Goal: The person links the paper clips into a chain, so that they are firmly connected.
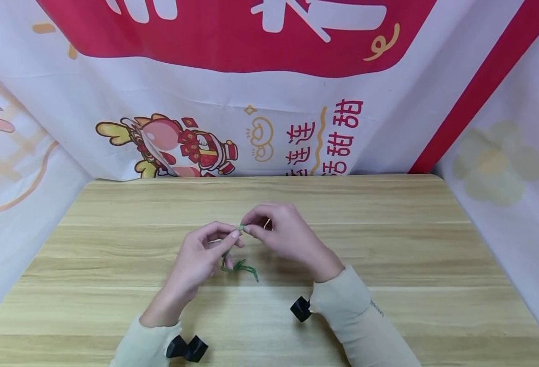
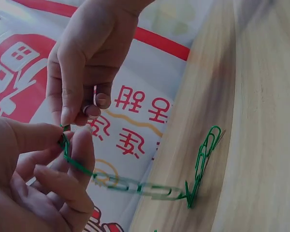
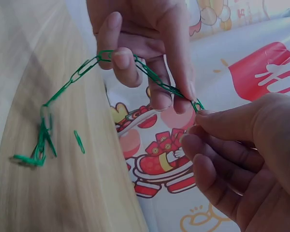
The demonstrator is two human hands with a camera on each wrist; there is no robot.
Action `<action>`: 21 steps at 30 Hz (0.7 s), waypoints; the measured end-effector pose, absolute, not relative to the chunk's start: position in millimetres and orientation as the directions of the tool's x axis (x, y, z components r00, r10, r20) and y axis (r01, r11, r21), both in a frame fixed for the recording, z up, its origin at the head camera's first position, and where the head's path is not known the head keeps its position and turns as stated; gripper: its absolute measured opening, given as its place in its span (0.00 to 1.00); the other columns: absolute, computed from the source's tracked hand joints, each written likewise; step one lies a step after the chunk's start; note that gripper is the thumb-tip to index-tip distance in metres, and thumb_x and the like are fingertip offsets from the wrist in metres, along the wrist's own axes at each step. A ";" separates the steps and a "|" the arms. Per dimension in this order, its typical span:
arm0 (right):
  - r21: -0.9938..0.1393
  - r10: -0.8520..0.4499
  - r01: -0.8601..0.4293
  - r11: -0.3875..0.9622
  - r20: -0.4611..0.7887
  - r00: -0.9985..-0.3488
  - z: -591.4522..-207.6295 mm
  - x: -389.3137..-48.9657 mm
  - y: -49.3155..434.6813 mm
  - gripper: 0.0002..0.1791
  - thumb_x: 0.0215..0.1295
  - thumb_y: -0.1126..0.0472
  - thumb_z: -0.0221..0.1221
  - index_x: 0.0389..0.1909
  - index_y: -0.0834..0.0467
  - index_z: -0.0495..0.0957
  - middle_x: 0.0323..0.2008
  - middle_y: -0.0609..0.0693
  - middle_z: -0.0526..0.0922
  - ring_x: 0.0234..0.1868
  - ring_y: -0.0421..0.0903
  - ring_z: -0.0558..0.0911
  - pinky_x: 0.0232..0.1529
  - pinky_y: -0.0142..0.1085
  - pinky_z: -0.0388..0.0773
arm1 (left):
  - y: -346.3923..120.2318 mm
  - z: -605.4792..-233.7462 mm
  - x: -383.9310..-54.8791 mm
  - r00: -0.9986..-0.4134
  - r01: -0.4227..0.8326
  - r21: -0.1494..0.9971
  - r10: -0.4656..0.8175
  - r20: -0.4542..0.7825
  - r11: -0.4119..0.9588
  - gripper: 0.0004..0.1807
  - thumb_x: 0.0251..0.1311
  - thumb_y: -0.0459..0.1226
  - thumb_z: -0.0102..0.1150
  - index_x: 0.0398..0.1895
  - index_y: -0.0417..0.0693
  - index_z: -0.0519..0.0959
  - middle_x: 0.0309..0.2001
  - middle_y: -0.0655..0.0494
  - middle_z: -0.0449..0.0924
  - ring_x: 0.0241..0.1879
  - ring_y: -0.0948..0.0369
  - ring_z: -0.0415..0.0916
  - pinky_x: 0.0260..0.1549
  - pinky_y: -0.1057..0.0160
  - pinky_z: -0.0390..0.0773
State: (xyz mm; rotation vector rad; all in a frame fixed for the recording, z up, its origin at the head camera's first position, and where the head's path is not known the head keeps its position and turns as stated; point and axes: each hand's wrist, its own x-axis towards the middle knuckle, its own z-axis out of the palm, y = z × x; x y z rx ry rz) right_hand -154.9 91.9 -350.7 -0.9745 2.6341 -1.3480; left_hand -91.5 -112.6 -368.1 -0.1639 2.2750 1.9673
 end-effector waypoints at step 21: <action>-0.798 -0.552 -0.299 0.524 -0.050 -0.832 -417.9 -196.9 30.7 0.08 0.67 0.61 0.74 0.45 0.54 0.90 0.40 0.46 0.87 0.40 0.42 0.82 0.46 0.35 0.82 | -214.2 -412.9 -70.4 -0.895 -0.324 0.927 -0.256 -0.364 -0.187 0.08 0.83 0.42 0.53 0.54 0.52 0.79 0.39 0.66 0.90 0.38 0.63 0.89 0.32 0.68 0.82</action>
